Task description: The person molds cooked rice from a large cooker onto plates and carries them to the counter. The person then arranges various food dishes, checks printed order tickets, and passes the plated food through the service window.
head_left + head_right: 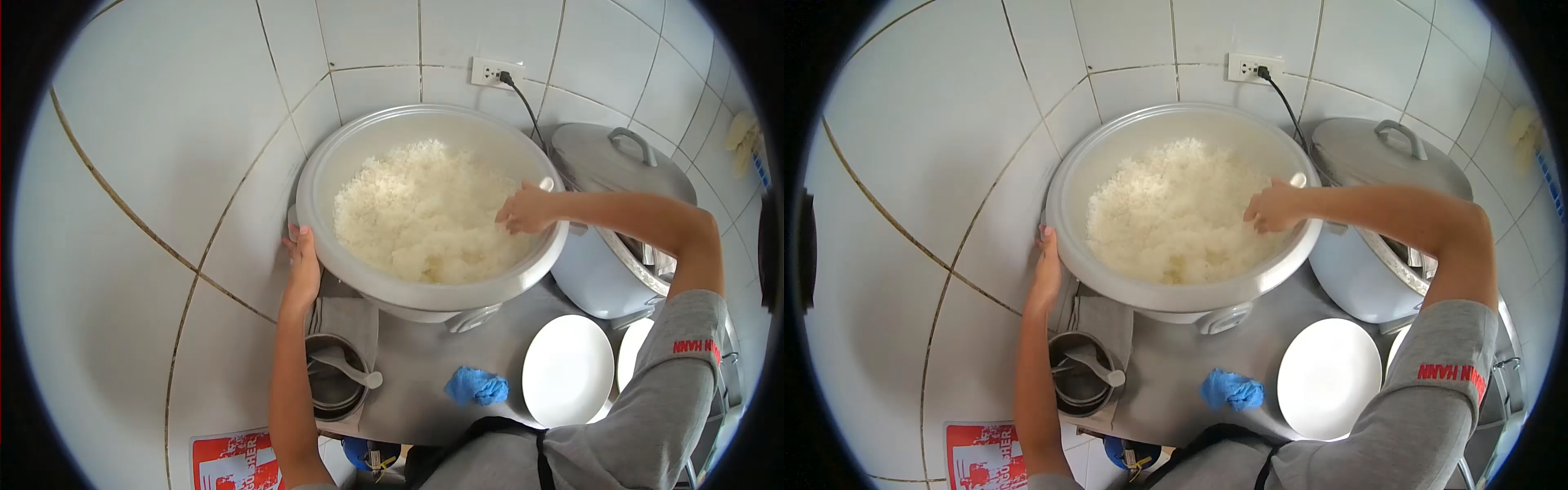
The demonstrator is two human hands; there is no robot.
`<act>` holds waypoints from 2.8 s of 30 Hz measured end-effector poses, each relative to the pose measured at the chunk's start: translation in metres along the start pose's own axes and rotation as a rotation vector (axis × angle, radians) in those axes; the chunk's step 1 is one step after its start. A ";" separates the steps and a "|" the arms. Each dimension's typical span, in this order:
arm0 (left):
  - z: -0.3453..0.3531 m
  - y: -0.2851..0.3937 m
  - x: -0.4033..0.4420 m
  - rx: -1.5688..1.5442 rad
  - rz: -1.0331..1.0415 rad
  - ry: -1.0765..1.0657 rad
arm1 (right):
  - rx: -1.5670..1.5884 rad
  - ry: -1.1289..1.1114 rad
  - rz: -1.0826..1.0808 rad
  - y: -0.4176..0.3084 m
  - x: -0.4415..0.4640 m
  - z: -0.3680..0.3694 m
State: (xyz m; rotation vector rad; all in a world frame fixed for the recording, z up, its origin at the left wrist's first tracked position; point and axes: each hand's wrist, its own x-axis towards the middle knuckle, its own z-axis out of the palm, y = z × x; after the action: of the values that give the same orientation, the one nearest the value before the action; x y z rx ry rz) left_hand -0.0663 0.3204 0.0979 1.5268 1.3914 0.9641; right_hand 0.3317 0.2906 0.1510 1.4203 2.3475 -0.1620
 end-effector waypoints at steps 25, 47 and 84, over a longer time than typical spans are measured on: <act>-0.003 0.006 -0.005 0.046 -0.036 -0.019 | -0.501 0.314 0.117 0.047 0.050 -0.056; 0.010 -0.001 0.000 0.021 -0.008 0.102 | -0.605 -0.079 0.362 -0.034 0.003 -0.021; 0.013 -0.008 0.001 -0.005 -0.030 0.045 | -0.132 0.472 0.278 0.016 0.187 -0.058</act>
State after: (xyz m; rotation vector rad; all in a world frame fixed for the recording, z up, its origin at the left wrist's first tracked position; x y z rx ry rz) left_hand -0.0570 0.3202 0.0862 1.4851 1.4386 0.9882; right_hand 0.2532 0.4699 0.1338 1.8533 2.4134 0.4417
